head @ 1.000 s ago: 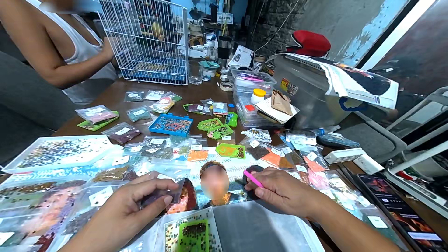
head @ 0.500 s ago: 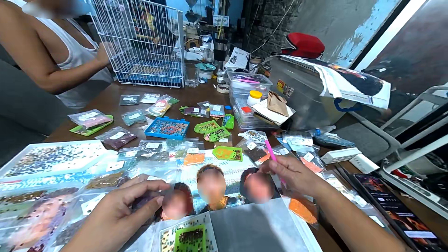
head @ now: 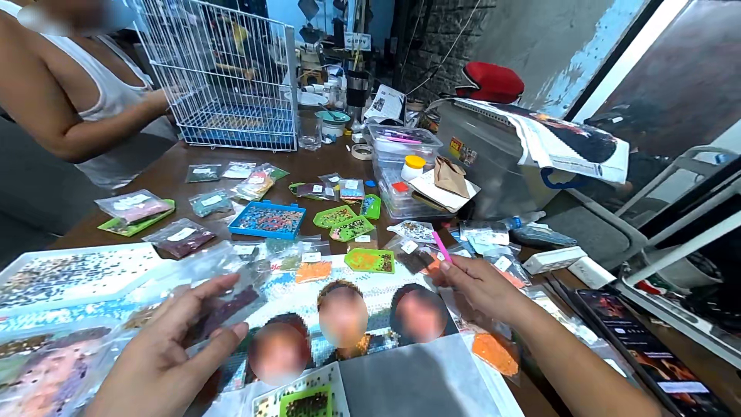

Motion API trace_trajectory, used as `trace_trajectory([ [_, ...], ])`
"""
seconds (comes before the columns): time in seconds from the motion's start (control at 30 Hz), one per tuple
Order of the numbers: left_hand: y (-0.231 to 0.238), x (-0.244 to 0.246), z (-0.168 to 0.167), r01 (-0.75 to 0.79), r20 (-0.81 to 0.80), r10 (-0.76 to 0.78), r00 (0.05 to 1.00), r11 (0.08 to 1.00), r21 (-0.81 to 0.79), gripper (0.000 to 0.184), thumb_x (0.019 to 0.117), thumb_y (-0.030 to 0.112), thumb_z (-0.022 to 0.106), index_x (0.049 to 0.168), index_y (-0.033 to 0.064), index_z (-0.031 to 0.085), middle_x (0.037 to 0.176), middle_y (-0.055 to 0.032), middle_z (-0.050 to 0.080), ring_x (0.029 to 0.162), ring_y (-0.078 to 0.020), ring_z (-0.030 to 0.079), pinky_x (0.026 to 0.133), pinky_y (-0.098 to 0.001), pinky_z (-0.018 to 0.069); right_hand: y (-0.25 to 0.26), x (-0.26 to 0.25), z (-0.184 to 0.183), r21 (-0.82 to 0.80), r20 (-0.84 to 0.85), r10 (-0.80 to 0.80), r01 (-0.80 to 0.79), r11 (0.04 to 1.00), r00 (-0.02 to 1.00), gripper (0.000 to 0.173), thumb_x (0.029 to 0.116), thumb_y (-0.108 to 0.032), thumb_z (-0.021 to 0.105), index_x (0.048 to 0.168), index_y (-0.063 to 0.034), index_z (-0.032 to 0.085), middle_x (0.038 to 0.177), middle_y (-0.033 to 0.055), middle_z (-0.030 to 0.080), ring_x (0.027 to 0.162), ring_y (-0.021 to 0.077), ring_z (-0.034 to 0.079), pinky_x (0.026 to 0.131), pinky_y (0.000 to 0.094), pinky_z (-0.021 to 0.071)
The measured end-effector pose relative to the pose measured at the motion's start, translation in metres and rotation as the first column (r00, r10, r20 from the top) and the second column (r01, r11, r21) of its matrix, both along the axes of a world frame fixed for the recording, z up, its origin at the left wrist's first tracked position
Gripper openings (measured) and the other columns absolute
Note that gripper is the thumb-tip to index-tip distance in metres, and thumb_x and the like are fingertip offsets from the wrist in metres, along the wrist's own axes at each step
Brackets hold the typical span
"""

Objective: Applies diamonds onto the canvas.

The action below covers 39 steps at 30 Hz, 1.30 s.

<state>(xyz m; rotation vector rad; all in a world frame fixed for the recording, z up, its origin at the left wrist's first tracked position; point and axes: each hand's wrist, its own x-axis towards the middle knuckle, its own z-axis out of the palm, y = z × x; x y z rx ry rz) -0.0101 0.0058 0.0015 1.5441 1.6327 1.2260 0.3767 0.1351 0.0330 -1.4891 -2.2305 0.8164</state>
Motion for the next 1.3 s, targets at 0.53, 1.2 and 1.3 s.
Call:
trace_trajectory([
  [0.53, 0.002, 0.006, -0.006, -0.148, 0.112, 0.139, 0.984, 0.986, 0.079, 0.078, 0.0801, 0.021, 0.07, 0.152, 0.0123, 0.042, 0.133, -0.0098, 0.054, 0.097, -0.0133, 0.067, 0.077, -0.0296, 0.0596, -0.024, -0.024, 0.001, -0.046, 0.246, 0.319, -0.318, 0.947, 0.915, 0.056, 0.1105, -0.039, 0.028, 0.137, -0.0009, 0.06, 0.118, 0.0193, 0.068, 0.114, 0.0321, 0.064, 0.102, 0.0532, 0.047],
  [1.2, 0.005, 0.01, -0.011, -0.107, 0.076, 0.096, 0.993, 0.982, 0.158, 0.065, 0.0834, 0.026, 0.07, 0.146, 0.0228, 0.051, 0.129, 0.0006, 0.06, 0.1, -0.0094, 0.067, 0.078, -0.0282, 0.0598, -0.023, -0.039, -0.027, 0.194, 0.154, 0.39, -0.414, 0.889, 0.908, 0.058, 0.111, -0.04, 0.027, 0.133, -0.0017, 0.064, 0.11, 0.0153, 0.071, 0.108, 0.0264, 0.067, 0.103, 0.0468, 0.0475],
  [1.3, 0.005, 0.01, -0.01, -0.103, 0.078, 0.092, 0.993, 0.982, 0.155, 0.065, 0.0836, 0.026, 0.07, 0.146, 0.0213, 0.051, 0.128, 0.0006, 0.06, 0.101, -0.0092, 0.067, 0.08, -0.028, 0.0596, -0.021, -0.035, -0.022, 0.179, 0.224, 0.251, -0.293, 0.939, 0.942, 0.059, 0.1089, -0.042, 0.027, 0.13, -0.0037, 0.067, 0.108, 0.0165, 0.072, 0.108, 0.0312, 0.068, 0.098, 0.0521, 0.0503],
])
